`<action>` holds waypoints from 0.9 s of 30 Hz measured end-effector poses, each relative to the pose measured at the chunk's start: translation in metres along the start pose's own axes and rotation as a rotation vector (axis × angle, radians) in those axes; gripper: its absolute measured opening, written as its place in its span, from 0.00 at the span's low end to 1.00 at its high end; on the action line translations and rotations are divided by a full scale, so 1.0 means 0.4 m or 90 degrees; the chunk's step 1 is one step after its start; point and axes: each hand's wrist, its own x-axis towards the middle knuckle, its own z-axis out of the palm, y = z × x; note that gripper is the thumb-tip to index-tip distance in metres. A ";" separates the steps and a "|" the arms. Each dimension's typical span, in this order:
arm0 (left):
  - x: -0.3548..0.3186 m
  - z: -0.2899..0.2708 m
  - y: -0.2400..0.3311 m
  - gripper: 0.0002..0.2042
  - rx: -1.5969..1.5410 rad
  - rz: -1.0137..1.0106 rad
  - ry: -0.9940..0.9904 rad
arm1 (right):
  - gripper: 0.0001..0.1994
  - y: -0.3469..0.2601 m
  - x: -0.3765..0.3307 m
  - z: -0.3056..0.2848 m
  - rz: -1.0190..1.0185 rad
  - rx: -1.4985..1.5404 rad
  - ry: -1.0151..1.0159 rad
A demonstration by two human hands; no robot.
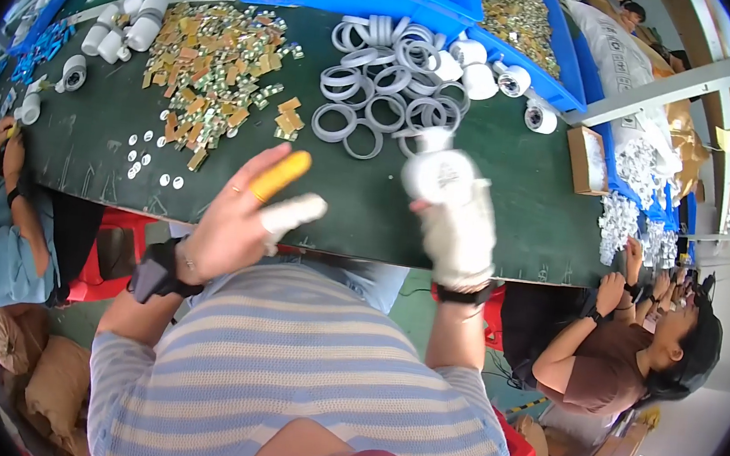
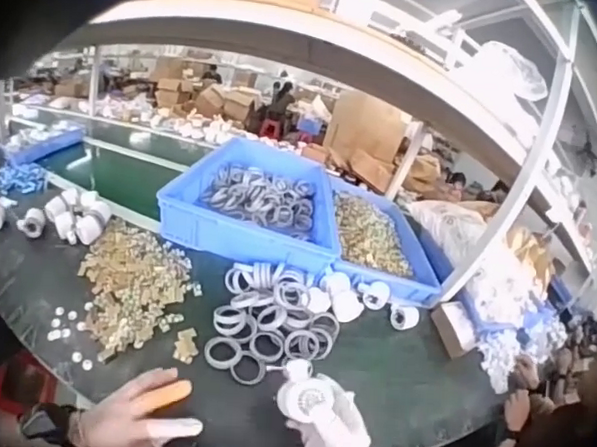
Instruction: The person assembles a camera by fitting a ring onto a camera housing, inserting a circuit board, and then placing the completed unit on the table.
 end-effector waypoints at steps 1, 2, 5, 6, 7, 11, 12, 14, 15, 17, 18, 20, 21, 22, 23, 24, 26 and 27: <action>0.016 0.001 -0.006 0.34 0.040 0.067 -0.042 | 0.24 -0.089 -0.035 0.067 0.170 0.344 -0.056; 0.023 0.003 -0.010 0.34 0.079 0.133 -0.083 | 0.27 -0.185 -0.035 0.096 0.229 0.704 -0.125; 0.012 0.005 -0.014 0.29 0.020 0.175 -0.001 | 0.26 -0.186 -0.016 0.147 0.058 0.640 -0.353; 0.003 -0.004 -0.014 0.28 -0.041 0.144 0.010 | 0.24 -0.191 0.020 0.120 0.002 0.483 -0.383; -0.011 -0.001 -0.001 0.28 -0.145 0.030 0.047 | 0.21 -0.180 0.046 0.128 -0.018 0.409 -0.359; -0.043 0.007 -0.007 0.40 -0.627 -0.289 0.138 | 0.13 -0.101 0.125 0.217 -0.146 -0.123 -0.027; -0.042 -0.005 -0.020 0.40 -0.697 -0.366 0.130 | 0.12 -0.070 0.133 0.237 -0.139 -0.216 0.007; -0.063 -0.018 -0.037 0.40 -0.703 -0.402 0.145 | 0.11 -0.070 0.128 0.211 -0.205 -0.232 -0.031; -0.069 -0.035 -0.036 0.40 -0.686 -0.400 0.104 | 0.10 -0.079 0.111 0.192 -0.227 -0.232 -0.031; -0.089 -0.046 -0.036 0.39 -0.575 -0.342 0.051 | 0.11 -0.109 0.072 0.157 -0.270 -0.237 -0.038; -0.093 -0.050 -0.038 0.39 -0.574 -0.350 0.053 | 0.11 -0.117 0.048 0.150 -0.266 -0.248 -0.048; -0.082 -0.064 -0.032 0.39 -0.475 -0.329 -0.080 | 0.09 -0.189 0.029 0.114 -0.293 -0.197 -0.047; -0.065 -0.070 -0.020 0.38 -0.405 -0.326 -0.099 | 0.09 -0.194 0.019 0.116 -0.291 -0.194 -0.051; -0.047 -0.078 -0.014 0.38 -0.406 -0.330 -0.102 | 0.09 -0.196 0.009 0.116 -0.267 -0.118 -0.058; -0.031 -0.086 -0.011 0.39 -0.350 -0.283 -0.149 | 0.09 -0.197 0.002 0.116 -0.244 -0.042 -0.065; -0.020 -0.090 -0.009 0.40 -0.294 -0.235 -0.195 | 0.09 -0.193 0.001 0.112 -0.241 -0.041 -0.069; -0.004 -0.096 -0.006 0.42 -0.254 -0.228 -0.234 | 0.12 -0.179 0.004 0.100 -0.230 0.076 -0.144; 0.006 -0.105 -0.002 0.43 -0.215 -0.206 -0.275 | 0.13 -0.176 0.010 0.101 -0.264 0.102 -0.143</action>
